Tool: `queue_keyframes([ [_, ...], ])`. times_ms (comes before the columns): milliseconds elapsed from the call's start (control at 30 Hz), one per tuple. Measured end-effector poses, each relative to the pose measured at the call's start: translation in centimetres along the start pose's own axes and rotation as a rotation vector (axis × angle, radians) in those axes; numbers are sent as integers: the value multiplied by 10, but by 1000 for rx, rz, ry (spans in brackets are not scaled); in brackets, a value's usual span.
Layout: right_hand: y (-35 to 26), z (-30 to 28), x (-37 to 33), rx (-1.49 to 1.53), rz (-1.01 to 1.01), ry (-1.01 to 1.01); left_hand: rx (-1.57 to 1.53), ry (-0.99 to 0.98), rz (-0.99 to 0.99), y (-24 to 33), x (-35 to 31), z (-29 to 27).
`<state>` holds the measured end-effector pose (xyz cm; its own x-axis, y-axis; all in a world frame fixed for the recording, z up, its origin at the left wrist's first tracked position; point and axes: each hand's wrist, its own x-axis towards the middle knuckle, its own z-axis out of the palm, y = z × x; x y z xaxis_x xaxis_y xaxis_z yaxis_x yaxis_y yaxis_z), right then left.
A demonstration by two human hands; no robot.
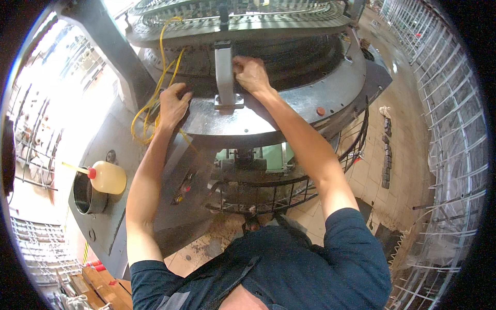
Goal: The person installs small metal components into a large industrial machine using a wrench. They pick up parts from the floor, tighten them into place, and repeat the process for several units.
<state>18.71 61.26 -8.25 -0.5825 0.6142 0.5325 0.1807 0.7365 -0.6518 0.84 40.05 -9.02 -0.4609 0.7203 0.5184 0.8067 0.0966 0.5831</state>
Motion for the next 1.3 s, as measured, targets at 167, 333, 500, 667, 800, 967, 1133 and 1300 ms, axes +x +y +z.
queue_keyframes([
  [167,-17,-26,3,-58,-134,142,-19,26,-26,-2,-1,3],
  [333,-13,-46,-57,-462,-145,-151,61,-28,-3,-14,-2,5],
  [500,12,-82,-124,-206,-490,229,62,-8,32,-20,-1,5],
  [667,145,-192,-305,-225,117,575,221,160,127,33,-44,-22],
  [800,370,-261,-414,-56,875,516,186,510,-31,109,-166,-14],
  [967,539,-280,-460,-62,832,352,105,420,-487,191,-345,89],
  [1133,555,-284,-473,149,711,425,36,71,-767,213,-498,169],
  [1300,542,-297,-475,89,892,309,-121,-167,-1231,174,-647,186],
])
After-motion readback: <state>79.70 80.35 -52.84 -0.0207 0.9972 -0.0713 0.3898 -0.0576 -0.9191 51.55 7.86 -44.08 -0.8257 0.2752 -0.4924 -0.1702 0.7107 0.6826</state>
